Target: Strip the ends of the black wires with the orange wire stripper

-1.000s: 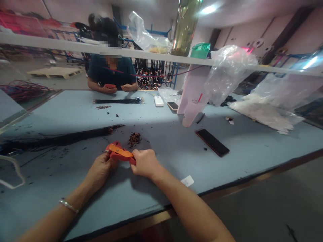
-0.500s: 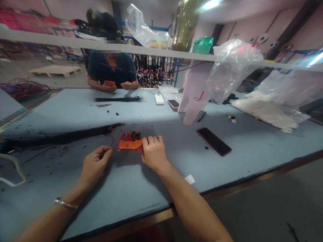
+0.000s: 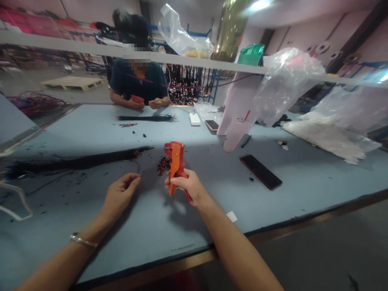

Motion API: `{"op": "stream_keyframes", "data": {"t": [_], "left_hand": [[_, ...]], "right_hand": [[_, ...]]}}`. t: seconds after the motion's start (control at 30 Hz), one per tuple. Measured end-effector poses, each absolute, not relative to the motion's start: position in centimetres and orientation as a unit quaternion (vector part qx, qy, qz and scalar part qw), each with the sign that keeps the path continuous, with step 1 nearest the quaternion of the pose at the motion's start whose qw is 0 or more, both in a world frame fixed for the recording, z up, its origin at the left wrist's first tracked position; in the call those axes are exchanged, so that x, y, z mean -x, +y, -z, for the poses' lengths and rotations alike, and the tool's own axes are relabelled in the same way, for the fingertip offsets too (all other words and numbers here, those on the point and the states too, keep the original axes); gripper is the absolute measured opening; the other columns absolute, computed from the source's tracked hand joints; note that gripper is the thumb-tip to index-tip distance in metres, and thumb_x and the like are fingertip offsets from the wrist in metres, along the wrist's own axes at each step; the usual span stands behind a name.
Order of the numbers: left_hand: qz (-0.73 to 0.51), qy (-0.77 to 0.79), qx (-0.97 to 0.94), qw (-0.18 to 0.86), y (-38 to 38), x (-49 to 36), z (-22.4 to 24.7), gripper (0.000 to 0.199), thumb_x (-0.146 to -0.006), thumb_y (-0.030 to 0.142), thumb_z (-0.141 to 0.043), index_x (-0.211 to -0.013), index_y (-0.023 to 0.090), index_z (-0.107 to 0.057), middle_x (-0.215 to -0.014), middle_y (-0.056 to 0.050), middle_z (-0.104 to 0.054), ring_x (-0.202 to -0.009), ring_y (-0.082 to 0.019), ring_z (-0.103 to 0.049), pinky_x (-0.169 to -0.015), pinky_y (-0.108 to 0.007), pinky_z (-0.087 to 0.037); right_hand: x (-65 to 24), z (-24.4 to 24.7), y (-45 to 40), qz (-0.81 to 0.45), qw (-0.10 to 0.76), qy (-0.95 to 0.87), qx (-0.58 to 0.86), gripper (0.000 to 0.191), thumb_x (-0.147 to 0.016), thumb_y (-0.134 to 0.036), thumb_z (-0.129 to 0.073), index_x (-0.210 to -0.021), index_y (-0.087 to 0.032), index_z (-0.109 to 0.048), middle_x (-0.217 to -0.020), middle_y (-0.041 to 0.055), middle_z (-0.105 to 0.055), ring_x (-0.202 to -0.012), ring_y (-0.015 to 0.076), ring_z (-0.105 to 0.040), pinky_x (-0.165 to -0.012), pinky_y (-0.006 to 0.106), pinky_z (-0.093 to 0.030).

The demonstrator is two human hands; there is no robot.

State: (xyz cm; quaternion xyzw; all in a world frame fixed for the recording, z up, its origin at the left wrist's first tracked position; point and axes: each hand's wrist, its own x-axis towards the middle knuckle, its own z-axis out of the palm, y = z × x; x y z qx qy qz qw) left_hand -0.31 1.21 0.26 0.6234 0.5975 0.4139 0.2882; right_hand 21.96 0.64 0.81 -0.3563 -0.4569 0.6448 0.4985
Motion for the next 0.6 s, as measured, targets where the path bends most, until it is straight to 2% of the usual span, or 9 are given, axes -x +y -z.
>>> {"op": "stream_keyframes", "data": {"t": [0.1, 0.2, 0.37, 0.5, 0.6], "left_hand": [[-0.399, 0.604, -0.629, 0.285, 1.2, 0.4, -0.3, 0.029, -0.082, 0.045, -0.052, -0.083, 0.019, -0.064, -0.073, -0.001, -0.064, -0.071, -0.018, -0.055, -0.064, -0.025, -0.040], [-0.387, 0.611, -0.633, 0.276, 1.0, 0.6, -0.4, 0.029, -0.084, 0.044, -0.049, -0.081, 0.019, -0.064, -0.072, -0.001, -0.064, -0.071, -0.019, -0.056, -0.064, -0.025, -0.039], [-0.383, 0.599, -0.645, 0.280, 0.9, 0.9, -0.6, 0.029, -0.086, 0.044, -0.047, -0.074, 0.020, -0.059, -0.062, 0.002, -0.053, -0.063, -0.016, -0.049, -0.059, -0.024, -0.035], [-0.395, 0.583, -0.648, 0.289, 1.0, 0.8, -0.4, 0.029, -0.086, 0.045, -0.047, -0.077, 0.020, -0.058, -0.062, 0.003, -0.050, -0.061, -0.015, -0.046, -0.058, -0.024, -0.035], [-0.399, 0.568, -0.646, 0.319, 0.9, 0.5, -0.3, 0.029, -0.087, 0.045, -0.048, -0.076, 0.020, -0.056, -0.059, 0.004, -0.045, -0.056, -0.013, -0.042, -0.054, -0.023, -0.033]], "right_hand": [[-22.4, -0.6, 0.6, -0.690, 0.504, -0.394, 0.339, 0.030, -0.067, -0.028, -0.068, -0.093, -0.013, -0.065, -0.081, 0.0061, -0.068, -0.071, 0.0199, -0.066, -0.071, 0.035, -0.053], [-23.1, -0.8, 0.8, -0.698, 0.550, -0.331, 0.316, 0.026, -0.068, -0.028, -0.063, -0.091, -0.015, -0.066, -0.082, 0.0055, -0.068, -0.073, 0.0204, -0.067, -0.074, 0.036, -0.053], [-23.9, -0.7, 1.4, -0.681, 0.612, -0.263, 0.303, 0.021, -0.068, -0.028, -0.059, -0.086, -0.020, -0.063, -0.083, 0.0049, -0.068, -0.084, 0.0228, -0.066, -0.082, 0.040, -0.053], [-23.2, -0.3, 1.0, -0.705, 0.568, -0.296, 0.304, 0.022, -0.069, -0.029, -0.057, -0.088, -0.020, -0.060, -0.084, 0.0055, -0.068, -0.084, 0.0247, -0.067, -0.080, 0.043, -0.053], [-22.2, -0.3, 0.1, -0.746, 0.515, -0.314, 0.282, 0.025, -0.068, -0.026, -0.059, -0.092, -0.017, -0.061, -0.083, 0.0053, -0.068, -0.078, 0.0233, -0.067, -0.078, 0.041, -0.053]]}}
